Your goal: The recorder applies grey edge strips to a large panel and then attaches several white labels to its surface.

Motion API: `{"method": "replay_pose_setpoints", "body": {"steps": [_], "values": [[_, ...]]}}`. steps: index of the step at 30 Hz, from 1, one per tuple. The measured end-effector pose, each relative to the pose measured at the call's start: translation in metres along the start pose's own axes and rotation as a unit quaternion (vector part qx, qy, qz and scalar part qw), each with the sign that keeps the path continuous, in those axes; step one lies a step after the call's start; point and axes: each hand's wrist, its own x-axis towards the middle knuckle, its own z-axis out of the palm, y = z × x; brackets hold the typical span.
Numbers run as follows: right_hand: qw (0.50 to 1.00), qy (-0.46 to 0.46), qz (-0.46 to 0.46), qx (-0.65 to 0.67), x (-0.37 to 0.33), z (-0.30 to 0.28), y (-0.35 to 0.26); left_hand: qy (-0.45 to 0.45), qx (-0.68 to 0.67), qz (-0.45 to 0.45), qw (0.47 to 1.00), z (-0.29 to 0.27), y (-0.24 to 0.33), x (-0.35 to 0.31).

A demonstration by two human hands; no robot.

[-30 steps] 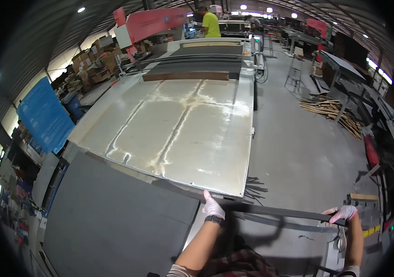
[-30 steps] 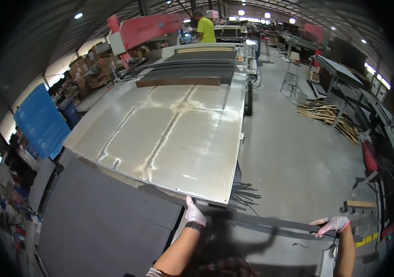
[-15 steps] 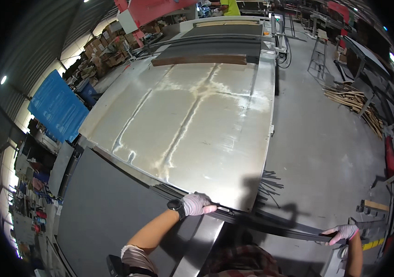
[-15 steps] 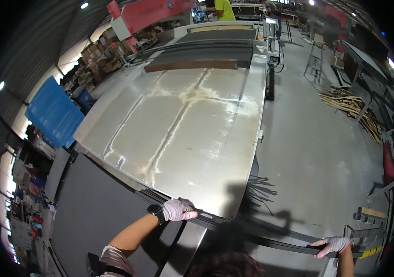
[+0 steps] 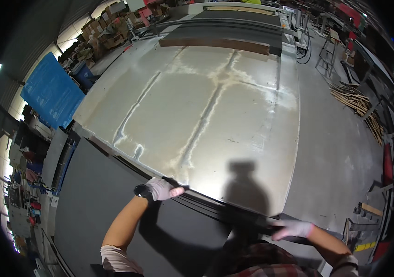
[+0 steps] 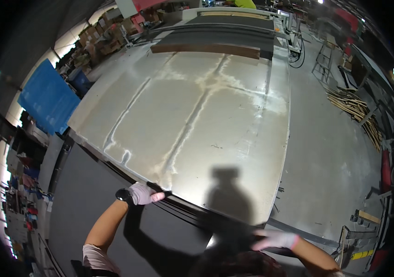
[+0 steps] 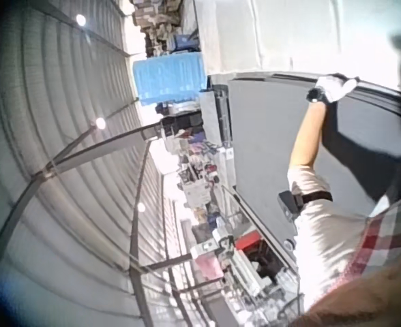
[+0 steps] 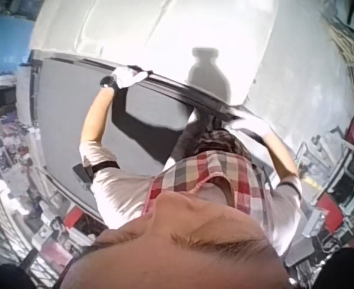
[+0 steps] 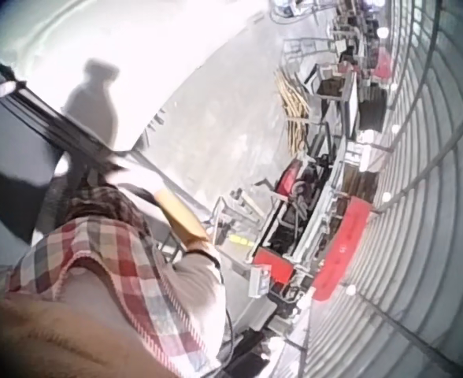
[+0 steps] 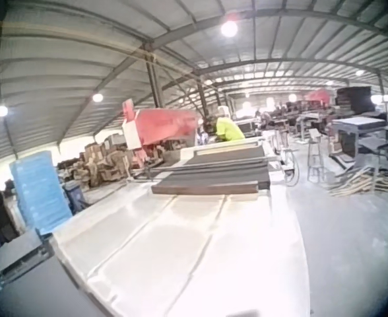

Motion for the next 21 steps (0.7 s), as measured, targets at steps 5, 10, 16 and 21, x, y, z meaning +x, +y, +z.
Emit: {"method": "replay_pose_setpoints", "body": {"steps": [5,10,16,21], "values": [[0.998,-0.062,-0.012,0.003,0.103,0.012,-0.107,0.047,0.067,0.132,0.988,0.036,0.035,0.021],[0.995,-0.06,-0.022,-0.076,0.05,0.002,-0.073,0.088,0.045,0.138,0.985,0.058,0.024,0.019],[0.995,-0.002,0.006,-0.101,0.066,0.018,-0.101,0.115,0.018,0.107,0.987,0.055,0.022,0.013],[0.995,-0.03,-0.029,-0.094,0.158,0.027,-0.168,0.122,0.036,0.119,0.985,0.047,0.038,0.018]]}}
